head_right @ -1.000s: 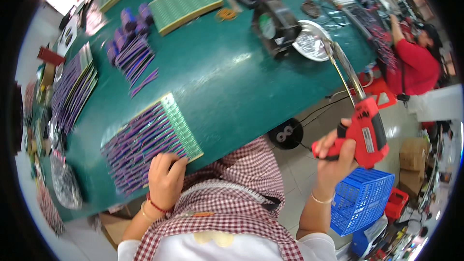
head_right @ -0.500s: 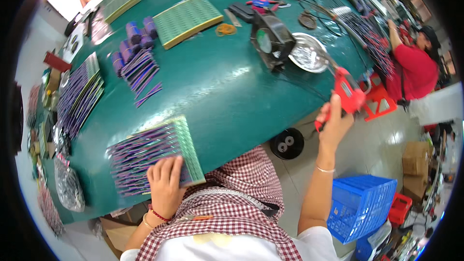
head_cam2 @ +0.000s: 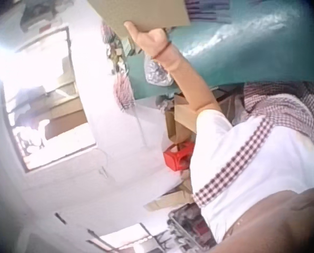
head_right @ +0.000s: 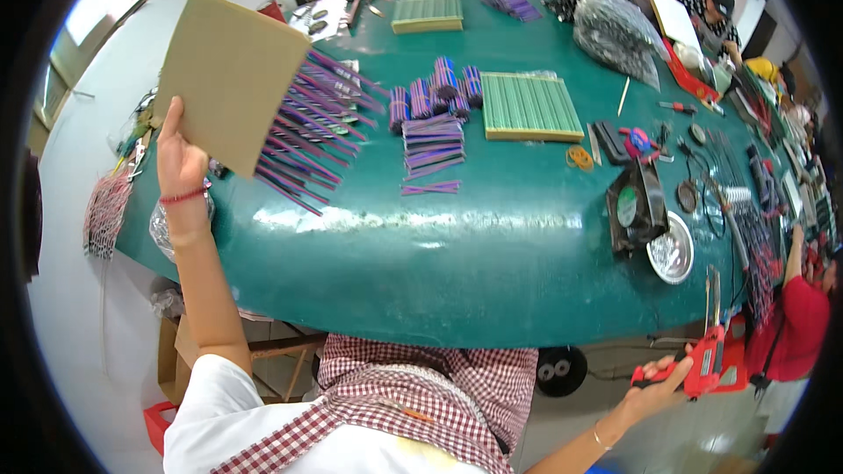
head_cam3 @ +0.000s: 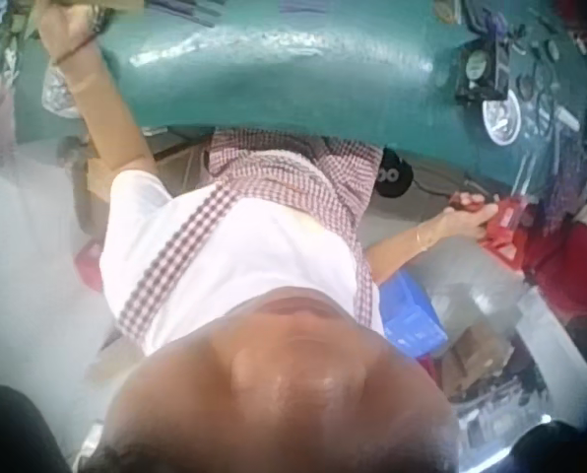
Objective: The person solders wire bundles onto a circuit board panel using a soldering tool, sets the panel aside, and places new wires onto another circuit board panel to solder them.
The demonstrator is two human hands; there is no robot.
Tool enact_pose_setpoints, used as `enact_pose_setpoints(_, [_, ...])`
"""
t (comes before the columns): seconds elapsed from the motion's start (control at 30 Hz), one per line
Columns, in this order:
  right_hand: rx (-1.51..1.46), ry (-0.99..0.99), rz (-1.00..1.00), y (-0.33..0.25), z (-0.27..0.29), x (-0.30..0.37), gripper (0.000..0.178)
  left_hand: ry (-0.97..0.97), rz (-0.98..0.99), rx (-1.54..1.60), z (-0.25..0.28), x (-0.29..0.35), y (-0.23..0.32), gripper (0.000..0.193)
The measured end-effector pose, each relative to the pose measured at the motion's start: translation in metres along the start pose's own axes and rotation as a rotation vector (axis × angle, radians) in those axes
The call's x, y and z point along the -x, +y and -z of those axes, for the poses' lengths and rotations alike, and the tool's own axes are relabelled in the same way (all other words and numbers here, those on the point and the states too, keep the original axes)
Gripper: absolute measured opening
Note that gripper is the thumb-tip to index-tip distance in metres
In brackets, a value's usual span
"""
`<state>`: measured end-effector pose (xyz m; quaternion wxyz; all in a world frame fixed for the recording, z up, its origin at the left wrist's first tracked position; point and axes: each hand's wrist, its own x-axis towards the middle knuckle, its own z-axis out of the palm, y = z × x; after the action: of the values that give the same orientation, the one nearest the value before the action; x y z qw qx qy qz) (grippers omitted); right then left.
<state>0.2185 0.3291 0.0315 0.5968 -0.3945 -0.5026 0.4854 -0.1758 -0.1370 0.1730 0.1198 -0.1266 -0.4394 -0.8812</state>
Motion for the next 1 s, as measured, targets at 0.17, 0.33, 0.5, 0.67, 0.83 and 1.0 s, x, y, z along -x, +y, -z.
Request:
enact_pose_setpoints(0.17, [-0.057, 0.04, -0.007, -0.004, 0.006, -0.004, 0.028, 0.251, -0.56, -0.712, 0.007, -0.096, 0.004, 0.03])
enact_pose_setpoints(0.33, [-0.069, 0.056, 0.043, 0.002, -0.007, 0.001, 0.027, -0.429, -1.05, -1.838, 0.009, -0.156, -0.104, 0.036])
enact_pose_setpoints(0.5, [-0.089, 0.029, 0.055, -0.02, -0.017, 0.014, 0.029, -0.458, -0.518, -2.177, 0.075, -0.127, -0.228, 0.056])
enact_pose_setpoints(0.67, [0.055, 0.035, -0.159, -0.041, -0.005, 0.015, 0.027, -0.5, -0.714, -2.065, 0.101, -0.117, -0.237, 0.059])
enact_pose_setpoints(0.83, [0.062, 0.085, 0.135, 0.001, -0.015, -0.011, 0.033, -0.467, -0.643, -2.101, 0.073, -0.101, -0.215, 0.063])
enact_pose_setpoints(1.0, [-0.007, 0.02, -0.035, 0.022, -0.025, -0.032, 0.029, -0.418, -0.907, -1.722, -0.029, -0.039, -0.25, 0.072])
